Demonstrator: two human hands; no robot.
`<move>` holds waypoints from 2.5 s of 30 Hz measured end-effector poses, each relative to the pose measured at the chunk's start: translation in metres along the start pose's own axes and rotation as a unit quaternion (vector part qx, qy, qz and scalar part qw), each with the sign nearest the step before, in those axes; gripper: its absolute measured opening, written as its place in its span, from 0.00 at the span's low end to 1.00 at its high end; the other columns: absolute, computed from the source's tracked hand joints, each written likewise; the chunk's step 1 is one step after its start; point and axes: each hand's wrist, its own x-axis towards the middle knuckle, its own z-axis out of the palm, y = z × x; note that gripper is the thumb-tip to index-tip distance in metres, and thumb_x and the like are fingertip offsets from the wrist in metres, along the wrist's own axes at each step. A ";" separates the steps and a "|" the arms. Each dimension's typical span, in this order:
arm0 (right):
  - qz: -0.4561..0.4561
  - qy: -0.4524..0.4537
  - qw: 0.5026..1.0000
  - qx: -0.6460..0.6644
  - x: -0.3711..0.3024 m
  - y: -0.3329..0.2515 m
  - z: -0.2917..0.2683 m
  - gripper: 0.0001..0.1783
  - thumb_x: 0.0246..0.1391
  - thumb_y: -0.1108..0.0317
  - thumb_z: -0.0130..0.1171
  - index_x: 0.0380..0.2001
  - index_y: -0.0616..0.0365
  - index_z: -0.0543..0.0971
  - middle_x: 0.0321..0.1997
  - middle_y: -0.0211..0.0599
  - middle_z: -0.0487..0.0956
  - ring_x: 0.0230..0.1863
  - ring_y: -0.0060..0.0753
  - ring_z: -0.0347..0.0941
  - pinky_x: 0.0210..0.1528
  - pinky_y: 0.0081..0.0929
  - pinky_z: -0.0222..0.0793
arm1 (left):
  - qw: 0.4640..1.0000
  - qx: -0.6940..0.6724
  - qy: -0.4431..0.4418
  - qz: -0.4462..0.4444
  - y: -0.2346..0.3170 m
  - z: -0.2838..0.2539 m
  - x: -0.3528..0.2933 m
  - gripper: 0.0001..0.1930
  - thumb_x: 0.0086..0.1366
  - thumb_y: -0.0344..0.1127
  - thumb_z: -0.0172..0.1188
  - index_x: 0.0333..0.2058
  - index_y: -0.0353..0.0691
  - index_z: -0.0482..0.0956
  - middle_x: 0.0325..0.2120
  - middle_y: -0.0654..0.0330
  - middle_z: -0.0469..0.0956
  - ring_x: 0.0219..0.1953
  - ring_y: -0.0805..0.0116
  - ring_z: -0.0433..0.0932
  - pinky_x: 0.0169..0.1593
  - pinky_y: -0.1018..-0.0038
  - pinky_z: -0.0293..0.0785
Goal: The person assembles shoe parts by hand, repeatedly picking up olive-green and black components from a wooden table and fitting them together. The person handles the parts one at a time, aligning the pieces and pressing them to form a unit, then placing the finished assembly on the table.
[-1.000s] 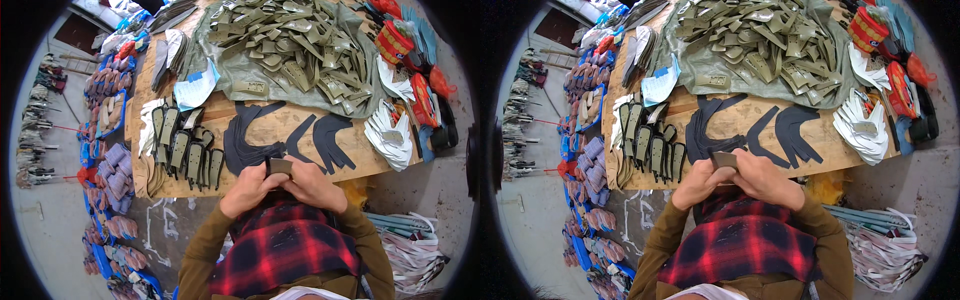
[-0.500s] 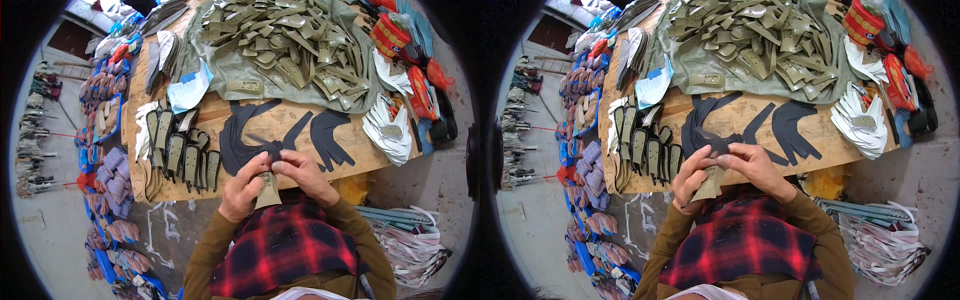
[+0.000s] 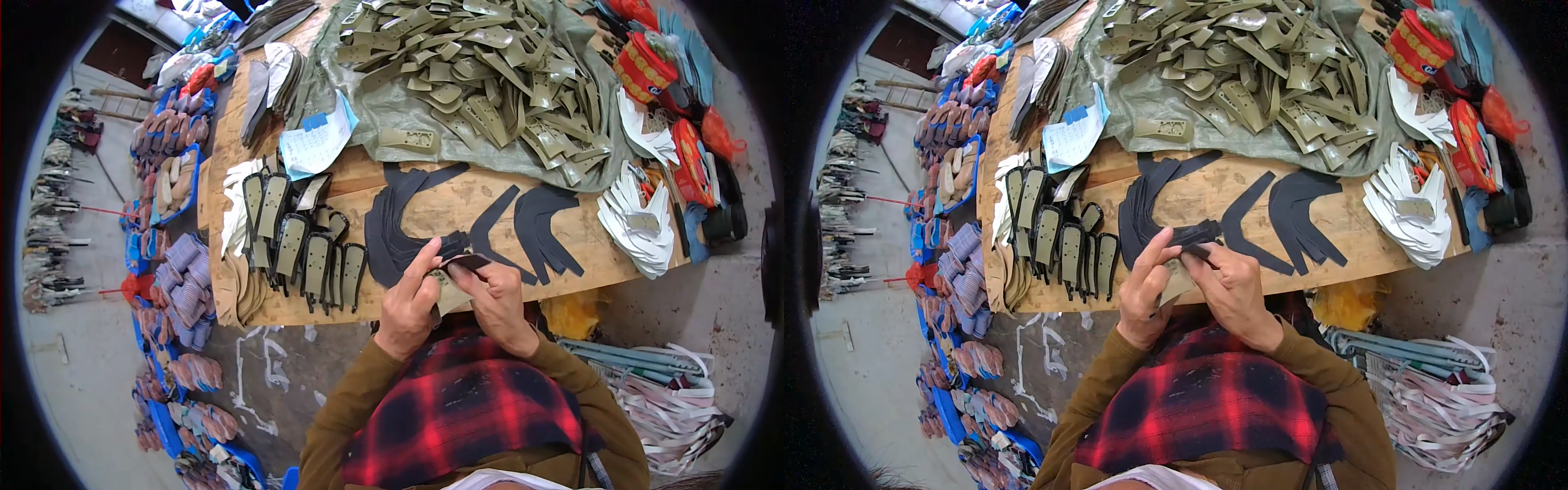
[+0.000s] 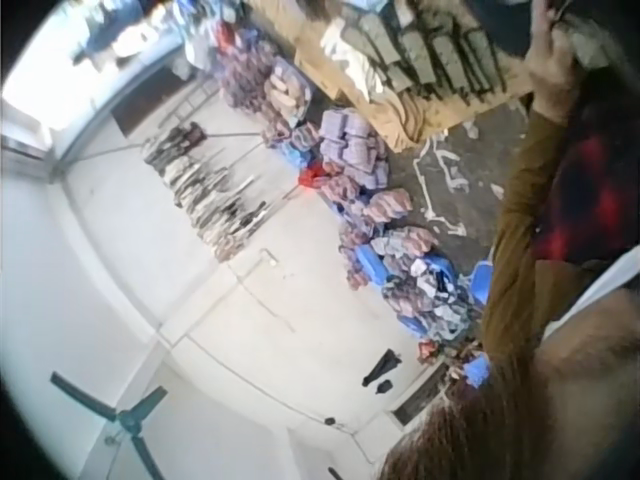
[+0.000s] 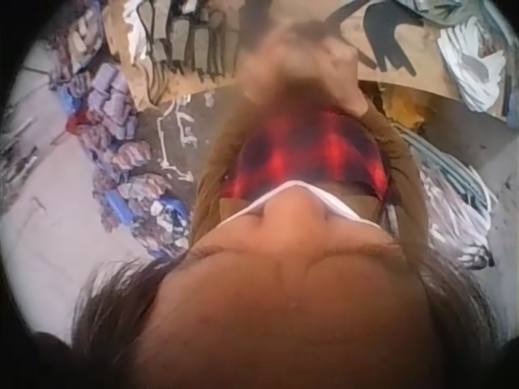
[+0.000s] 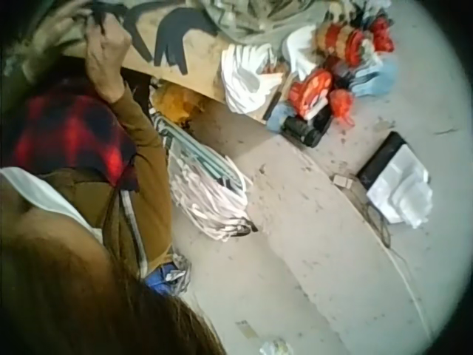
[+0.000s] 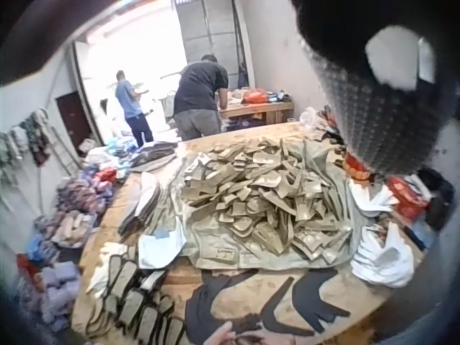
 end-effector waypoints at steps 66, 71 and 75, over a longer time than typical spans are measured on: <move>0.202 -0.067 0.957 0.197 0.013 0.018 -0.011 0.13 0.64 0.64 0.55 0.25 0.55 0.71 0.15 0.21 0.69 0.14 0.11 0.62 0.16 0.14 0.58 | 0.909 -0.209 -0.119 -0.341 0.005 0.006 -0.005 0.16 0.72 0.45 0.50 0.36 0.37 0.75 0.24 0.58 0.74 0.26 0.66 0.73 0.31 0.71 0.69; 0.063 -0.001 0.995 0.077 0.007 0.019 0.007 0.14 0.64 0.65 0.54 0.25 0.59 0.70 0.15 0.24 0.66 0.17 0.14 0.65 0.18 0.22 0.60 | 0.876 -0.263 0.022 -0.403 0.011 0.013 0.019 0.19 0.72 0.45 0.48 0.34 0.33 0.75 0.27 0.50 0.76 0.28 0.54 0.75 0.33 0.67 0.68; -0.117 -0.055 0.984 -0.125 0.009 0.032 0.000 0.13 0.62 0.67 0.55 0.24 0.62 0.70 0.17 0.40 0.68 0.18 0.35 0.66 0.23 0.30 0.61 | 0.877 -0.259 0.151 -0.376 0.001 0.030 0.027 0.19 0.72 0.44 0.48 0.32 0.31 0.74 0.25 0.59 0.72 0.30 0.72 0.69 0.35 0.70 0.67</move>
